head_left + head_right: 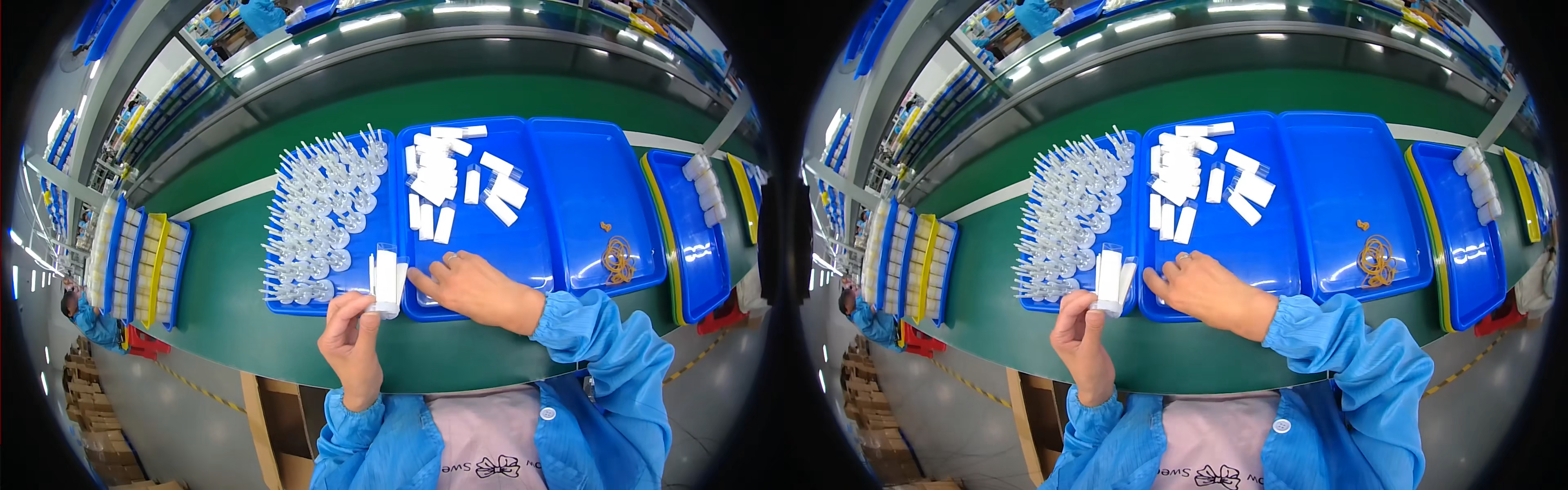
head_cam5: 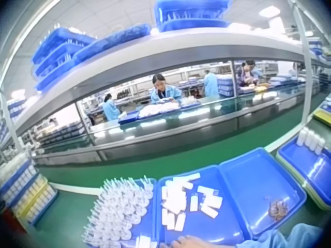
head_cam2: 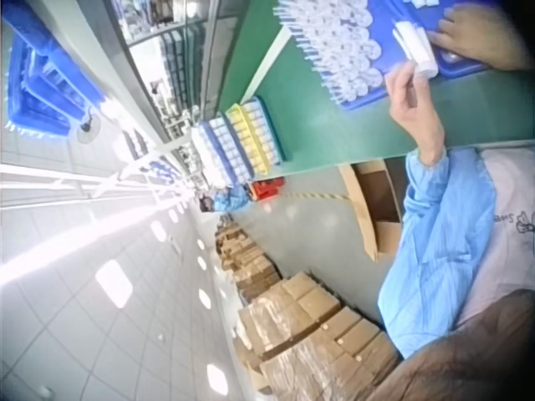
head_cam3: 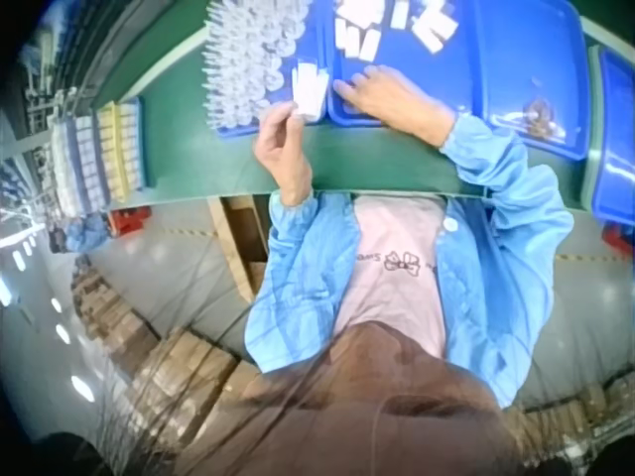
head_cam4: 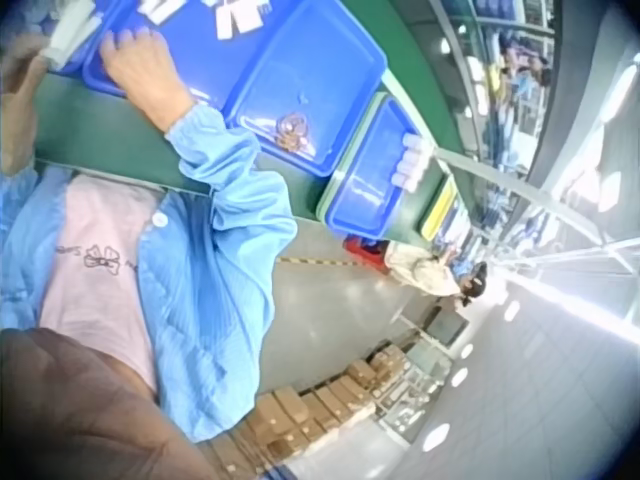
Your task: Assembling plastic medical swab components into sets and securing them with rubber bands.
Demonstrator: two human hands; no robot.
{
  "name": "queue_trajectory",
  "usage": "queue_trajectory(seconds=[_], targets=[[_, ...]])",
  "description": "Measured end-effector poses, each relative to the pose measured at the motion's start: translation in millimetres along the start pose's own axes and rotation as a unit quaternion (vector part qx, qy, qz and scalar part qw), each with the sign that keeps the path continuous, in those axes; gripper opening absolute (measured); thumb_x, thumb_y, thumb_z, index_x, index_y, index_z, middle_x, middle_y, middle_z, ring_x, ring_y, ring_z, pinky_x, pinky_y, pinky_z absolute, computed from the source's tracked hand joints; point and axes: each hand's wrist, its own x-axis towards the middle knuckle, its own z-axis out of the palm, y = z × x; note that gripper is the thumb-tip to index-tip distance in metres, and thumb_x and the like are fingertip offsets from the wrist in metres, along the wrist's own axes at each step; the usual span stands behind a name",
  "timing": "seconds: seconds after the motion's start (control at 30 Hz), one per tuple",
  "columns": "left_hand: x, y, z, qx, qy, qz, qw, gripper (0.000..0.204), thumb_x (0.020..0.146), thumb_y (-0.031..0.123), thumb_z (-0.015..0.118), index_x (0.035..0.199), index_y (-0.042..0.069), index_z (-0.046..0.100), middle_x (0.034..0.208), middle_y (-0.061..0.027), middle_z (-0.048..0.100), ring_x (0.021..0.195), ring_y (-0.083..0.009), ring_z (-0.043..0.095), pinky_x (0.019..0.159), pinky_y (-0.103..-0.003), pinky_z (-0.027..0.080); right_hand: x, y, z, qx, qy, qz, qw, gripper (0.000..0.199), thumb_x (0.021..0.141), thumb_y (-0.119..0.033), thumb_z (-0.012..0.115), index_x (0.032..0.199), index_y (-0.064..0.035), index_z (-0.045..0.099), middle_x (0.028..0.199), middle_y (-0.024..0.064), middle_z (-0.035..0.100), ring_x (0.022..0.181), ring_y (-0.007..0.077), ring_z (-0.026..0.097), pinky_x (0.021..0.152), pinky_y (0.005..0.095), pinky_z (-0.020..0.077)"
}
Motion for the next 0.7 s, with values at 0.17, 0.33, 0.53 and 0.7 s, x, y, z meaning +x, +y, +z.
queue_trajectory(seconds=[0.17, 0.33, 0.53, 0.7], targets=[[-5.1, 2.7, 3.2, 0.125, -0.06, 0.061, 0.988, 0.014, 0.081, -0.001, 0.069, 0.095, 0.0, 0.069, 0.094, -0.0084, 0.061, 0.086, -0.0179, 0.058, 0.076, -0.027, 0.047, -10.7, 27.2, -32.5, 0.527, 0.122, 0.249, 0.803, 0.036, 0.084, -0.004, 0.062, 0.119, -0.0004, 0.053, 0.088, 0.0084, 0.064, 0.089, 0.015, 0.063, 0.072, 0.0306, 0.0512], [-10.4, 17.3, 24.7, 0.164, -0.144, 0.127, 0.968, 0.018, 0.075, -0.007, 0.071, 0.089, 0.004, 0.072, 0.088, -0.008, 0.062, 0.077, -0.0171, 0.059, 0.067, -0.026, 0.046, -14.6, 42.0, -47.5, 0.758, 0.186, 0.285, 0.556, 0.037, 0.088, -0.006, 0.061, 0.124, -0.0014, 0.051, 0.103, 0.0096, 0.065, 0.098, 0.0158, 0.063, 0.088, 0.0307, 0.0501], [-8.9, 19.3, 35.9, 0.17, -0.179, 0.156, 0.956, 0.026, 0.071, -0.008, 0.072, 0.093, 0.006, 0.072, 0.089, -0.0072, 0.062, 0.076, -0.0181, 0.058, 0.064, -0.027, 0.047, -16.0, 31.6, -47.7, 0.787, 0.149, 0.26, 0.539, 0.039, 0.089, -0.007, 0.061, 0.126, -0.0018, 0.05, 0.103, 0.0066, 0.063, 0.094, 0.0129, 0.062, 0.085, 0.028, 0.0507], [-9.0, 20.4, 36.0, 0.182, -0.19, 0.163, 0.951, 0.027, 0.07, -0.009, 0.072, 0.093, 0.006, 0.073, 0.087, -0.0069, 0.062, 0.075, -0.0179, 0.058, 0.063, -0.027, 0.046, -20.0, 29.3, -51.9, 0.78, 0.129, 0.249, 0.559, 0.038, 0.089, -0.01, 0.062, 0.124, -0.0017, 0.051, 0.1, 0.0051, 0.063, 0.091, 0.0097, 0.06, 0.081, 0.0241, 0.0487]])
